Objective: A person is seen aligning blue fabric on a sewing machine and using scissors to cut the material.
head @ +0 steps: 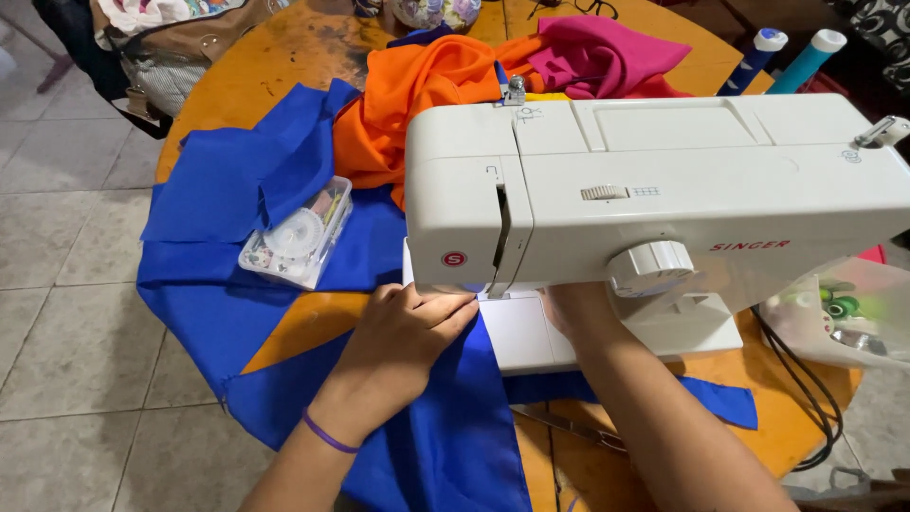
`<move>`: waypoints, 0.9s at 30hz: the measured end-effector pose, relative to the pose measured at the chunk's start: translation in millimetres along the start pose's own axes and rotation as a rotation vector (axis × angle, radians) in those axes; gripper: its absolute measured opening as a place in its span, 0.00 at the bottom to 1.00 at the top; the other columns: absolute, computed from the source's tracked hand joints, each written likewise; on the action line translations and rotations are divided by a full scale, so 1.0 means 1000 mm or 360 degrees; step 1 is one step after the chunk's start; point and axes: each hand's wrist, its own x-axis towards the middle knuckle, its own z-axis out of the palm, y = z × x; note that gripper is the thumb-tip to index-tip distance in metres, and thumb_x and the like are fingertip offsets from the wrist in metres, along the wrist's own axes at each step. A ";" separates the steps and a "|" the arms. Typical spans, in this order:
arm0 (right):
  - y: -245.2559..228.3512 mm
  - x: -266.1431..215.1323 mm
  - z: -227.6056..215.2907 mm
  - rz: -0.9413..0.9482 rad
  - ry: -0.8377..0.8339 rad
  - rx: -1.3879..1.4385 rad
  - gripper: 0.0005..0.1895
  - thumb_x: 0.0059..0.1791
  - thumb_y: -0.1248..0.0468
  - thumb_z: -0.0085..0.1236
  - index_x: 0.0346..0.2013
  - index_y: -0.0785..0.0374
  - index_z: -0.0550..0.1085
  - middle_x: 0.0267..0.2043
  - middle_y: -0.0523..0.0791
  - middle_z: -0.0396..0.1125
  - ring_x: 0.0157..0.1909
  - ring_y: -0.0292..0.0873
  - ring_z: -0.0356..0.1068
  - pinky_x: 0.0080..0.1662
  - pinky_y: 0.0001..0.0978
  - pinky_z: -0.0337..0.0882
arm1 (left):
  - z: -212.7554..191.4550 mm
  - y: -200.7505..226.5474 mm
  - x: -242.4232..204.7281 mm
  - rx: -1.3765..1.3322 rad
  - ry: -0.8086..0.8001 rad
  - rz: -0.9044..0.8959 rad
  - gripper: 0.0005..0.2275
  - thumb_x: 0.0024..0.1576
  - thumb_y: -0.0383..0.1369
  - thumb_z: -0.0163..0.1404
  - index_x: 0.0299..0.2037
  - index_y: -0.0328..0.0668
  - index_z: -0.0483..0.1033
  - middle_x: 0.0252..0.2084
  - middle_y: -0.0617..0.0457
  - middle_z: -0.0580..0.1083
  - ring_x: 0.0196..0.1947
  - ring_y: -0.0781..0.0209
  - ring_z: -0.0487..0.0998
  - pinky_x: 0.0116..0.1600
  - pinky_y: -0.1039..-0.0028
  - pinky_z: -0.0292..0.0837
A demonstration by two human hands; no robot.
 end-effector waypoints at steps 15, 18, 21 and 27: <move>0.000 0.006 0.007 -0.0111 0.0034 -0.0199 0.16 0.39 0.63 0.53 0.13 0.54 0.56 0.10 0.36 0.50 0.18 0.40 0.52 0.26 0.37 0.52 | -0.027 0.012 0.001 -0.0004 0.0257 0.0095 0.17 0.60 0.24 0.46 0.60 0.44 0.75 0.61 0.58 0.75 0.47 0.50 0.72 0.47 0.54 0.65; 0.001 0.007 0.008 -0.0131 0.0041 -0.0238 0.15 0.38 0.63 0.53 0.14 0.54 0.55 0.10 0.36 0.50 0.19 0.40 0.52 0.26 0.38 0.52 | -0.035 0.015 0.004 0.0120 0.0241 0.0084 0.19 0.58 0.25 0.46 0.59 0.54 0.74 0.56 0.62 0.74 0.41 0.53 0.72 0.46 0.58 0.64; 0.002 0.006 0.008 -0.0150 0.0048 -0.0277 0.15 0.38 0.63 0.53 0.15 0.53 0.55 0.11 0.36 0.50 0.20 0.40 0.52 0.27 0.39 0.52 | -0.030 0.011 0.003 0.0020 0.0202 0.0096 0.29 0.55 0.22 0.47 0.69 0.58 0.72 0.61 0.59 0.74 0.54 0.55 0.77 0.47 0.58 0.64; 0.009 -0.004 0.006 -0.0200 0.0060 -0.0360 0.16 0.36 0.63 0.53 0.16 0.52 0.53 0.12 0.35 0.50 0.21 0.40 0.52 0.28 0.41 0.52 | -0.025 0.009 0.000 0.0049 0.0256 0.0121 0.25 0.55 0.24 0.50 0.64 0.57 0.75 0.62 0.58 0.74 0.60 0.58 0.74 0.48 0.58 0.64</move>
